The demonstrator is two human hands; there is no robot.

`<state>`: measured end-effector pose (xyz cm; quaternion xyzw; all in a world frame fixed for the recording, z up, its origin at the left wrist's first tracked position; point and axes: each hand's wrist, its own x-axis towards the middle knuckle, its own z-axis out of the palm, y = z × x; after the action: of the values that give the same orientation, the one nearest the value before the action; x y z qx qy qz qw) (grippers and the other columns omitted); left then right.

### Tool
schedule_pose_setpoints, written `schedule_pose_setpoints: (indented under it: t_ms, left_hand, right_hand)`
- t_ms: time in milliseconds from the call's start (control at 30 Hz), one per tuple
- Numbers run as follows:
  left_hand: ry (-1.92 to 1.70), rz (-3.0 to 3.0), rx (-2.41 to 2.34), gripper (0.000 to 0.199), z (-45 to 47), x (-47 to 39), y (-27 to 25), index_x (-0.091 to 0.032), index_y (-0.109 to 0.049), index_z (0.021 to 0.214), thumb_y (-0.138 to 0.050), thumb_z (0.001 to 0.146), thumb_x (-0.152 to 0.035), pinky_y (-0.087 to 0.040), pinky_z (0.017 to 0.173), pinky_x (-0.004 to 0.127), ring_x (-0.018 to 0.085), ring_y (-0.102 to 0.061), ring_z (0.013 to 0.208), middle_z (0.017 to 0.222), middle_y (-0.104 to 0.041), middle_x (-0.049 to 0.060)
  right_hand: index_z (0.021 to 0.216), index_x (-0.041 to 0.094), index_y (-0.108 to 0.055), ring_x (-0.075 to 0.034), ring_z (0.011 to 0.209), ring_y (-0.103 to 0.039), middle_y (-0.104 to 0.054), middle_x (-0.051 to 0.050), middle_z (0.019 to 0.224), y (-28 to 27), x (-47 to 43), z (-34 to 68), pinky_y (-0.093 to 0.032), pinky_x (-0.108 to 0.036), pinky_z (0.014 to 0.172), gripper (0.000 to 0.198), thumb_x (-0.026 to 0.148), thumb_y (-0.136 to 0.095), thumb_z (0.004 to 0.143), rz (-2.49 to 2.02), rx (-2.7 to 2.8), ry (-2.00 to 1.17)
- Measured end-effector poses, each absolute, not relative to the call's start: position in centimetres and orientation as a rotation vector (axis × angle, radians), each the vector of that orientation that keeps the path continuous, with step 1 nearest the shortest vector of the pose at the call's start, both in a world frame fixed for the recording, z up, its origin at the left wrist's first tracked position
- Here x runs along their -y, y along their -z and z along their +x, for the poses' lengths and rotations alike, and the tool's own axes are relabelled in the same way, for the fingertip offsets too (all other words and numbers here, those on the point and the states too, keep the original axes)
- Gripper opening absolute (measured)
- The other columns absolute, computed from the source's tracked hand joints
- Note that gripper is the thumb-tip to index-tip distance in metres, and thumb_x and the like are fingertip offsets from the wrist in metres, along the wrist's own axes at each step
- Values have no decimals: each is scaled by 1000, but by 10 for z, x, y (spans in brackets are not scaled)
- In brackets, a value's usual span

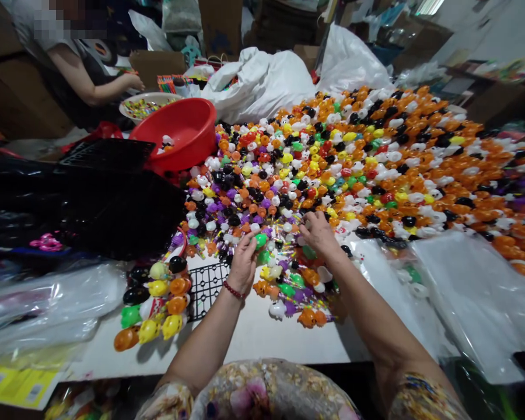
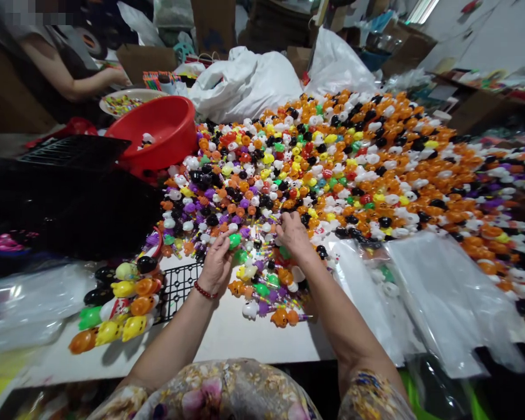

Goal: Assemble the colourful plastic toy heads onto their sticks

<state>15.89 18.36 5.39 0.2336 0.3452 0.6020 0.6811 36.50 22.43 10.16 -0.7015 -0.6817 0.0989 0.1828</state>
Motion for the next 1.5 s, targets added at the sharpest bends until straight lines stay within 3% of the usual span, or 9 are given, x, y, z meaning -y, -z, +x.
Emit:
schedule_pose_setpoints:
  t_ms: [133, 233, 400, 667, 933, 1067, 1267, 1500]
  left_hand:
    - [-1270, 497, -722, 48, 162, -182, -53, -19, -69, 102, -87, 64, -42, -51, 84, 26, 14, -67, 86, 96, -73, 4]
    - [-1228, 476, -692, 41, 162, -179, -54, -19, -67, 100, -85, 66, -34, -51, 81, 25, 12, -65, 83, 91, -71, 2]
    - [-1141, 491, -644, 24, 161, -175, -61, -17, -63, 89, -74, 72, -31, -47, 64, 21, 10, -58, 69, 80, -62, -1]
    - [-1113, 584, -723, 20, 164, -171, -69, -18, -59, 89, -64, 79, -34, -46, 65, 21, 9, -53, 68, 78, -55, -1]
    - [-1064, 816, -836, 28, 164, -165, -66, -21, -57, 97, -60, 84, -46, -45, 62, 21, 11, -52, 68, 81, -56, -2]
    - [-1036, 1069, -1002, 34, 162, -168, -61, -21, -54, 88, -48, 91, -55, -43, 59, 25, 12, -48, 61, 72, -51, -3]
    - [-1163, 1266, -1191, 44, 166, -167, -54, -20, -52, 70, -39, 94, -56, -44, 67, 28, 15, -51, 67, 69, -54, 1]
    - [-1114, 1376, -1234, 49, 173, -157, -52, -21, -50, 70, -29, 97, -56, -43, 61, 28, 15, -49, 61, 63, -51, -1]
  right_hand:
    - [93, 22, -63, -17, 71, -56, -61, -2, 86, -109, -194, 344, -48, -31, 67, 27, 47, -63, 83, -1587, 1567, -849]
    - [87, 23, -65, -16, 70, -55, -62, 0, 79, -113, -176, 328, -46, -29, 65, 39, 58, -72, 73, -1390, 1335, -1042]
    - [81, 23, -66, -14, 67, -51, -60, 2, 72, -116, -169, 318, -43, -28, 62, 42, 59, -79, 65, -1323, 1182, -1105]
    - [78, 22, -65, -13, 60, -49, -59, 3, 66, -116, -165, 320, -40, -26, 57, 43, 57, -82, 60, -1371, 1192, -1176]
    - [77, 22, -65, -12, 56, -47, -57, 3, 63, -114, -160, 324, -37, -25, 51, 39, 56, -80, 62, -1477, 1247, -1199]
    - [78, 22, -62, -10, 53, -47, -56, 5, 61, -109, -156, 321, -37, -24, 51, 42, 56, -80, 62, -1454, 1152, -1354]
    - [76, 21, -58, -10, 54, -47, -55, 6, 60, -104, -143, 307, -38, -24, 55, 46, 56, -83, 58, -1418, 1087, -1467]
    - [77, 22, -57, -12, 60, -50, -56, 5, 68, -101, -131, 307, -42, -25, 57, 43, 58, -78, 65, -1423, 1184, -1411]
